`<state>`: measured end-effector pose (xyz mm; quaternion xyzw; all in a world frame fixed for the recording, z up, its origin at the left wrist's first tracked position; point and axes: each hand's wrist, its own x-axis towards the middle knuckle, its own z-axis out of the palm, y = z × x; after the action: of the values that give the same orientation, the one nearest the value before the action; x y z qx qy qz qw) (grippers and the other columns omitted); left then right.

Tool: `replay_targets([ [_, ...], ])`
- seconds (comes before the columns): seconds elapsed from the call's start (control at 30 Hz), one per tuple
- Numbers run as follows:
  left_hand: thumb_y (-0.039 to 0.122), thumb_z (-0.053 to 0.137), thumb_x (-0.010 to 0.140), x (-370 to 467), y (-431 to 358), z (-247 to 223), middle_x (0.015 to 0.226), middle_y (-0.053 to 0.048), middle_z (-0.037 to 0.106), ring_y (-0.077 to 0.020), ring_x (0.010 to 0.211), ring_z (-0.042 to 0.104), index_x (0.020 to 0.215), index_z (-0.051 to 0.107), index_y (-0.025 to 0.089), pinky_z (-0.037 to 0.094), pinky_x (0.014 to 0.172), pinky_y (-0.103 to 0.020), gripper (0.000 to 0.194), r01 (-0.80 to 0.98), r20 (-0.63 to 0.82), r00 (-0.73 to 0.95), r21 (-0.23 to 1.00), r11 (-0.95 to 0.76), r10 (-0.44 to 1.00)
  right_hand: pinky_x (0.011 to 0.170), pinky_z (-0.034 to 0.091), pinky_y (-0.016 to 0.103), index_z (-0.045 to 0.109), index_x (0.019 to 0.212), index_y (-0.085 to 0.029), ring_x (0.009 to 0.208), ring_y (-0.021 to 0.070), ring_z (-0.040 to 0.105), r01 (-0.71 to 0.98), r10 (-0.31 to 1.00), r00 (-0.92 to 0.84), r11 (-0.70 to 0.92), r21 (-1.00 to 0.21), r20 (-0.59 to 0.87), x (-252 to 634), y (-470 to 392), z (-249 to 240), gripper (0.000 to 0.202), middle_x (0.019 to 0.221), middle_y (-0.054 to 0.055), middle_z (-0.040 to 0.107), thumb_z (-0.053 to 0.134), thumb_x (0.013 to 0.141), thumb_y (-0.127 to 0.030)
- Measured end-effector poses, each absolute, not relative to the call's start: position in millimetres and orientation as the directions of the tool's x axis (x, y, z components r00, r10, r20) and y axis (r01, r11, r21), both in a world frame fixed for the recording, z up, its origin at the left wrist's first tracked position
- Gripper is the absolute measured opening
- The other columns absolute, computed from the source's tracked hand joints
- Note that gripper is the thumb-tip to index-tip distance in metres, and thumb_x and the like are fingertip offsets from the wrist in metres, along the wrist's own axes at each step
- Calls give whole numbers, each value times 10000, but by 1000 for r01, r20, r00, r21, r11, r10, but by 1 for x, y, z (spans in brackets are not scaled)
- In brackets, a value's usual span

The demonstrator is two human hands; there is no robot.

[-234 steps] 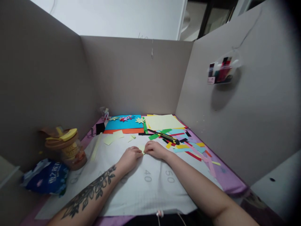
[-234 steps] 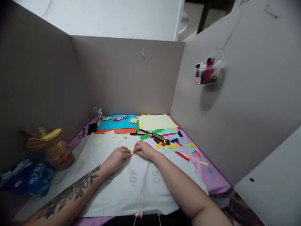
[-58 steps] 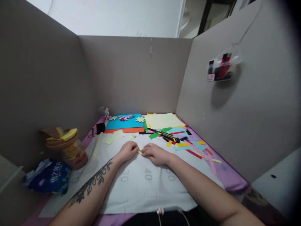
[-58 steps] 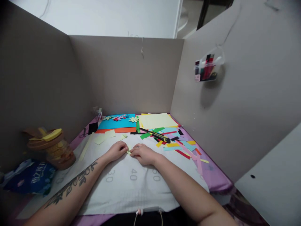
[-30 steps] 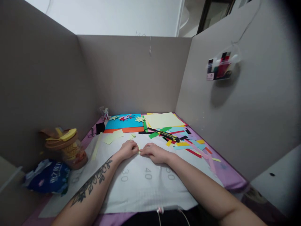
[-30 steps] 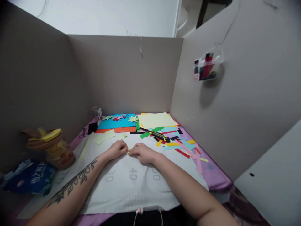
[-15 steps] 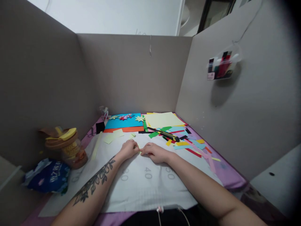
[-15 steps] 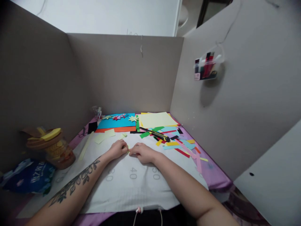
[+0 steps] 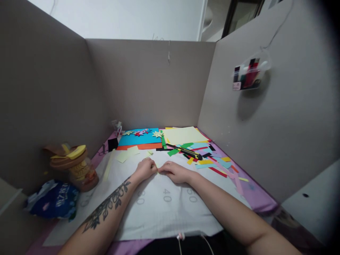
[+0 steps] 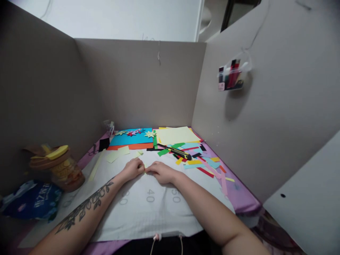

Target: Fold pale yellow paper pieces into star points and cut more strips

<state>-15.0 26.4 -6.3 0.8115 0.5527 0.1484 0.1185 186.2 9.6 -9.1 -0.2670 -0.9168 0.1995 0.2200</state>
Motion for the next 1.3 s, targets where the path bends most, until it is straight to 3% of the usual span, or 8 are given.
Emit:
replay_targets([
  [0.37,251,514,723,-15,25,-5,858,-58,642,-208,848,561,718,657,191,407,723,-276,155,859,107,333,375,-348,937,932,435,370,706,1005,-199,1017,190,554,387,551,-776,801,-457,307,186,11,-10,310,1119,76,663,513,799,-72],
  [0.6,230,566,728,-27,35,-14,845,-36,602,-179,817,556,809,599,195,411,706,-257,94,815,191,320,445,-372,928,927,430,355,705,971,-183,1030,187,539,391,555,-770,800,-456,313,184,8,-9,296,1103,86,662,533,770,-48],
  [0.83,245,562,761,-39,39,-14,851,-34,599,-182,812,560,847,584,199,399,683,-257,100,833,196,290,431,-348,937,903,411,368,653,1011,-192,1016,197,512,417,537,-794,822,-387,284,180,2,-9,279,1173,73,615,498,805,-84],
  [0.97,232,558,760,-39,38,-13,849,-35,605,-183,813,562,836,591,196,397,680,-257,90,833,190,300,426,-354,935,847,408,359,604,1089,-183,995,228,495,494,565,-797,813,-309,213,169,2,-8,298,985,94,638,488,821,-122],
  [1.1,221,556,755,-38,38,-13,854,-35,607,-184,821,562,830,601,196,399,693,-260,91,834,193,294,427,-350,936,837,396,361,588,1080,-173,913,226,506,527,580,-777,812,-250,247,163,3,-8,260,902,105,585,493,838,-175],
  [1.3,216,556,755,-37,36,-13,869,-41,610,-190,847,563,815,618,196,408,733,-271,89,839,186,278,431,-332,943,813,407,329,598,996,-176,839,199,507,504,580,-756,811,-296,304,178,-5,-6,246,834,73,564,505,785,-91],
])
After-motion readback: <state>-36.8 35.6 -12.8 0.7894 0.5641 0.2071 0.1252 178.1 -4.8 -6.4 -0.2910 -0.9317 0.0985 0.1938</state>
